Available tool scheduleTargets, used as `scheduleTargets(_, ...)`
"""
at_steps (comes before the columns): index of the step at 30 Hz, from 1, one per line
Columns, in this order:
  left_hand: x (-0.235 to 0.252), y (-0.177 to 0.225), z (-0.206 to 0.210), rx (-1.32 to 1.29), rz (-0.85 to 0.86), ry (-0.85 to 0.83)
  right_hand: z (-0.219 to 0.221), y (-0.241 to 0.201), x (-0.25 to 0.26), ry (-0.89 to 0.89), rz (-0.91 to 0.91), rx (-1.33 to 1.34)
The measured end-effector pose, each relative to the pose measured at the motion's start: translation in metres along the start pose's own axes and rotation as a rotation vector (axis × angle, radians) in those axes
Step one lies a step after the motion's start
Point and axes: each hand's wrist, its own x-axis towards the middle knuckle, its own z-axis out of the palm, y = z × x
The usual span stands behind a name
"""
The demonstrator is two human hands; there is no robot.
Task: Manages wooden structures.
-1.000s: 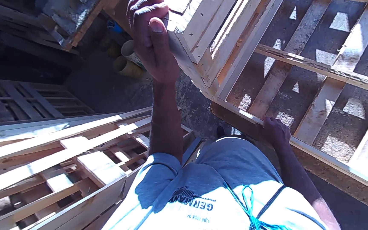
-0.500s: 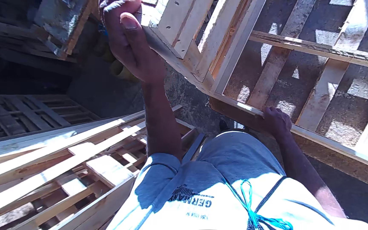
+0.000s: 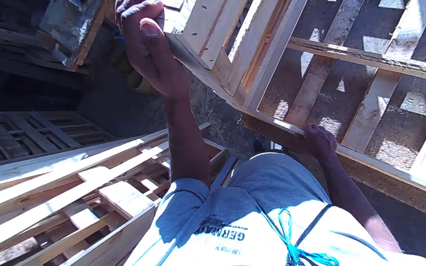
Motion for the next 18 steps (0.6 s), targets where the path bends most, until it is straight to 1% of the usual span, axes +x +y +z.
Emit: scheduleTargets(18, -0.0005, -0.0074, -0.0033, -0.018, 0.020, -0.024, -0.0009, -0.0011, 0.0005, -0.006, 0.010, -0.005)
